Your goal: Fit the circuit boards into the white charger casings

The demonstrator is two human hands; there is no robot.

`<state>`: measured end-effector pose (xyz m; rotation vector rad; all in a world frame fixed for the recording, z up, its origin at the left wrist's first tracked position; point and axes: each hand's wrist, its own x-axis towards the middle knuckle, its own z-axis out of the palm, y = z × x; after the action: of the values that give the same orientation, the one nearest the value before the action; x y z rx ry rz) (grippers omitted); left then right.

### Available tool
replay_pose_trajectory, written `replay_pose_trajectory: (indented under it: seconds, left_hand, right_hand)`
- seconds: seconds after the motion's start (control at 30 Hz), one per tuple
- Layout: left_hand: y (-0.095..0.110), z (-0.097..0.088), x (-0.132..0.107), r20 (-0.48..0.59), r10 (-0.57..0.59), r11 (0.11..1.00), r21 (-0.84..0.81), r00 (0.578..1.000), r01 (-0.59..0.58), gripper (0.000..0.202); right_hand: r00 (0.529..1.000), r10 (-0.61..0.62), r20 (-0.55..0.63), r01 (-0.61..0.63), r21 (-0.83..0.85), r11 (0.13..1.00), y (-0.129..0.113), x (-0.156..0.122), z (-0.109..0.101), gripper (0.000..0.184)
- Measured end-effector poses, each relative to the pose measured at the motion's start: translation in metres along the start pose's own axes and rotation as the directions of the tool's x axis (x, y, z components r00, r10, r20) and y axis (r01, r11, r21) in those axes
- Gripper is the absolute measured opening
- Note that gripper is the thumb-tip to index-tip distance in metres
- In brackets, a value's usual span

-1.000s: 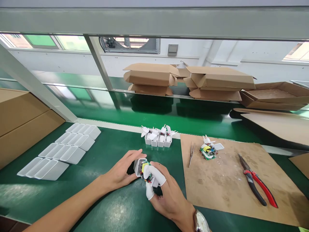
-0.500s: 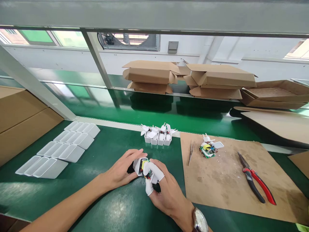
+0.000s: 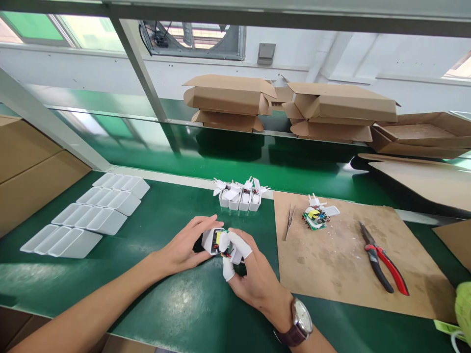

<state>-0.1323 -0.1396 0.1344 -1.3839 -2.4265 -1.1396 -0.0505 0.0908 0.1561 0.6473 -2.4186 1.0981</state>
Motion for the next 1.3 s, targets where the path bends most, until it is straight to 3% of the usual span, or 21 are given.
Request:
replay_pose_trajectory:
  seconds: [0.6,0.73,0.87,1.0,1.13,1.3]
  left_hand:
    - [0.000,0.002,0.000,-0.022,0.006,1.000,-0.015,1.000,-0.006,0.092]
    - [0.004,0.001,-0.001,0.003,0.001,1.000,-0.011,1.000,-0.001,0.093]
    - [0.006,0.003,-0.005,0.114,-0.086,0.976,-0.190,0.990,0.107,0.088]
    - [0.003,0.006,-0.005,0.052,-0.126,0.904,-0.405,0.991,0.137,0.078]
    - [0.002,0.007,-0.002,0.029,-0.217,0.822,-0.534,0.976,0.199,0.070]
    - [0.001,0.006,-0.002,0.043,-0.313,0.770,-0.573,0.949,0.280,0.064]
  right_hand:
    - [1.000,0.003,0.005,-0.003,0.036,0.999,-0.001,0.001,0.001,0.062]
    - [0.999,-0.049,0.018,0.048,0.057,0.997,0.000,0.001,0.001,0.061]
    - [0.998,-0.004,0.064,-0.006,0.156,0.988,0.003,0.001,-0.004,0.046]
    - [0.994,0.074,0.074,-0.085,0.151,0.985,0.010,0.002,-0.003,0.035]
    - [0.992,-0.025,0.123,0.011,0.115,0.993,0.019,0.002,0.008,0.042]
    - [0.987,-0.127,0.097,0.126,0.013,0.992,0.027,0.001,0.022,0.038]
